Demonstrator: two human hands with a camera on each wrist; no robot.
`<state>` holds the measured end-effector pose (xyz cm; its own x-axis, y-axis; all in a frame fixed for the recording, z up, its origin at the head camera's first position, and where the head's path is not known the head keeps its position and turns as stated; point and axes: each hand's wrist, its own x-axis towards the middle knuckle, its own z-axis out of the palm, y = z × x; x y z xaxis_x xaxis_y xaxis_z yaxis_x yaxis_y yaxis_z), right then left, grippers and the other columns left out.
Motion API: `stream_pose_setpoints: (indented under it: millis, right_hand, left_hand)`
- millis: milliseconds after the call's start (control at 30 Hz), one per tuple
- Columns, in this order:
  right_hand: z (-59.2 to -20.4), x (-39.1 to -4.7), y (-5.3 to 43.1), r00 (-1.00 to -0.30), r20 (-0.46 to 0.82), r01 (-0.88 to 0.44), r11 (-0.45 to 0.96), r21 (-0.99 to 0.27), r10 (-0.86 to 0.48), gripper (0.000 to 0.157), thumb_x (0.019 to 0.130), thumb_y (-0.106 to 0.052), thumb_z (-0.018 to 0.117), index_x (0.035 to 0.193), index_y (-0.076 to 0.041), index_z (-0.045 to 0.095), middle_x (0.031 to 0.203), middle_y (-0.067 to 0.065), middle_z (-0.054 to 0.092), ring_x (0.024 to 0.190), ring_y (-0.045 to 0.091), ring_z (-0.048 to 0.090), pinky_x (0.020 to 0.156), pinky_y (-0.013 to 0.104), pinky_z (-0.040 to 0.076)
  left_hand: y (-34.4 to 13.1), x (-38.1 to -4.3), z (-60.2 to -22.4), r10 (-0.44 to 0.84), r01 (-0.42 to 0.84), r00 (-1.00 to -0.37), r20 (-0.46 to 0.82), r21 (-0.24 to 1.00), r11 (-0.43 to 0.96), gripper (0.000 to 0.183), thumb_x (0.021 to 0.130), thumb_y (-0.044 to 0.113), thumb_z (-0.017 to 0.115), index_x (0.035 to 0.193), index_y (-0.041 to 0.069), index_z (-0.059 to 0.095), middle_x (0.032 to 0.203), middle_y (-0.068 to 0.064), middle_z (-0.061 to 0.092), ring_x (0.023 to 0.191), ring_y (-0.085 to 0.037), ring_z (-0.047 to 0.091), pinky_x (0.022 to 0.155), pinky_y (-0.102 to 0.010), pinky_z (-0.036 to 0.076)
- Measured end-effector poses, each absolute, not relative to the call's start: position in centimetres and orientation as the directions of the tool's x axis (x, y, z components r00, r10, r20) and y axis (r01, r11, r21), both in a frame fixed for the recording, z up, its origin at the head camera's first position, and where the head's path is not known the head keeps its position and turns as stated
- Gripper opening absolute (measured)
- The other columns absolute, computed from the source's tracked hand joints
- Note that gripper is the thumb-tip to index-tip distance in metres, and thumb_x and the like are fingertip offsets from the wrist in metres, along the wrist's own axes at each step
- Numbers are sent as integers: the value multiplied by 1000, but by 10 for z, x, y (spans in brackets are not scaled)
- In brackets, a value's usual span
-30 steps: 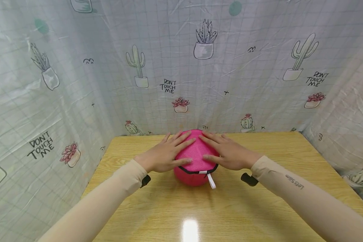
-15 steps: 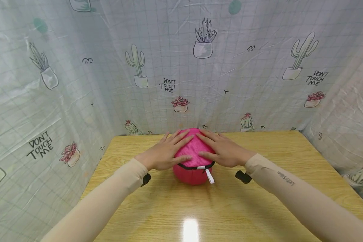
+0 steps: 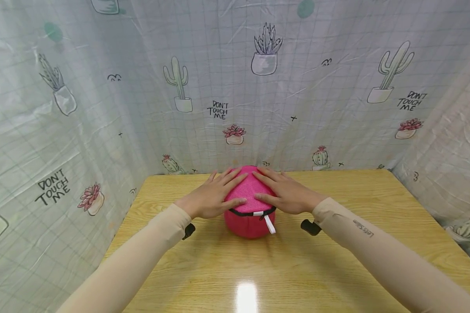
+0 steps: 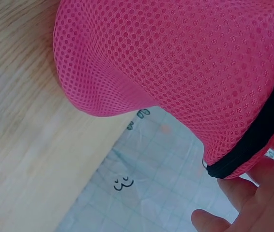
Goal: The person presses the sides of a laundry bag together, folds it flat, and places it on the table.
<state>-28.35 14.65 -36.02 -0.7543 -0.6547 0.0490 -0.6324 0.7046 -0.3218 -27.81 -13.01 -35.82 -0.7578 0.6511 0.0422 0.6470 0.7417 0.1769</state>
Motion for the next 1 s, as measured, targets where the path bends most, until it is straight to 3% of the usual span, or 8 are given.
stream_pose_setpoints:
  millis: [600,1000]
  right_hand:
    - [-374,-287,142,-752,67,-630,686,-364,-655,76,107,-57,46,167,-17,23,175,10,17,160,37,19,128,64,14]
    - [-388,-289,142,-755,63,-620,680,-392,-653,78,106,-57,47,167,-16,22,175,12,16,161,37,14,129,64,13]
  left_hand:
    - [-132,-284,-374,646,635,-763,6,194,748,80,104,69,36,168,27,13,177,-2,8,163,-34,9,129,-65,9]
    - [-131,-283,-384,646,633,-763,0,201,747,81,104,67,39,168,24,16,176,-4,11,163,-35,10,128,-66,10]
